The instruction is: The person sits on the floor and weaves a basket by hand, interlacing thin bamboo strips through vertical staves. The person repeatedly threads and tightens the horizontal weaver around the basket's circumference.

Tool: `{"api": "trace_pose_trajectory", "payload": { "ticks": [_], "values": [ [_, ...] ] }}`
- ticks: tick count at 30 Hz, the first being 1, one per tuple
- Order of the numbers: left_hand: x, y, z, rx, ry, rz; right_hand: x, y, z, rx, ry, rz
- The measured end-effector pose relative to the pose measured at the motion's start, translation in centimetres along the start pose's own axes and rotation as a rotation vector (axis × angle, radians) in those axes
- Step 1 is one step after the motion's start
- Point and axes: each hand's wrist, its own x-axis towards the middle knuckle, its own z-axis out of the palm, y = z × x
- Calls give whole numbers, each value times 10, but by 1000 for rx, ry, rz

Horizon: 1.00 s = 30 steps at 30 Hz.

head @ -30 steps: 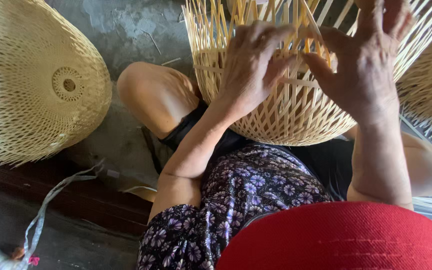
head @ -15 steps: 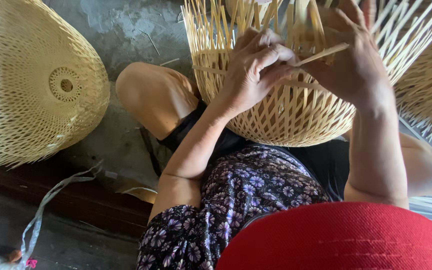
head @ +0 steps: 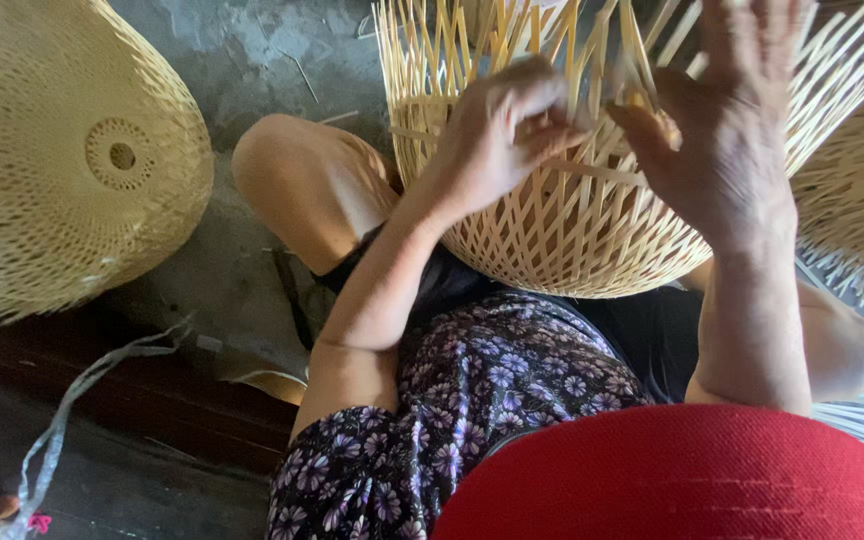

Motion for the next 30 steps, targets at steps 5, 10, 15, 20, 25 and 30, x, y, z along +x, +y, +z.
{"api": "trace_pose_trajectory", "payload": {
  "ticks": [5,10,15,20,25,30],
  "values": [
    [-8,17,1,312,224,179,11,11,7,453,-144,245],
    [3,15,-5,85,123,-153,2,18,29,172,246,-184],
    [-2,-1,-17,72,-3,-24,-9,11,21,-89,139,-173],
    [-17,0,1,233,272,195,20,-1,25,397,-62,76],
    [-14,1,-9,-30,219,-42,19,8,24,608,-69,46],
    [-15,-1,-14,-5,163,9,3,7,37,70,157,-117]
  ]
}}
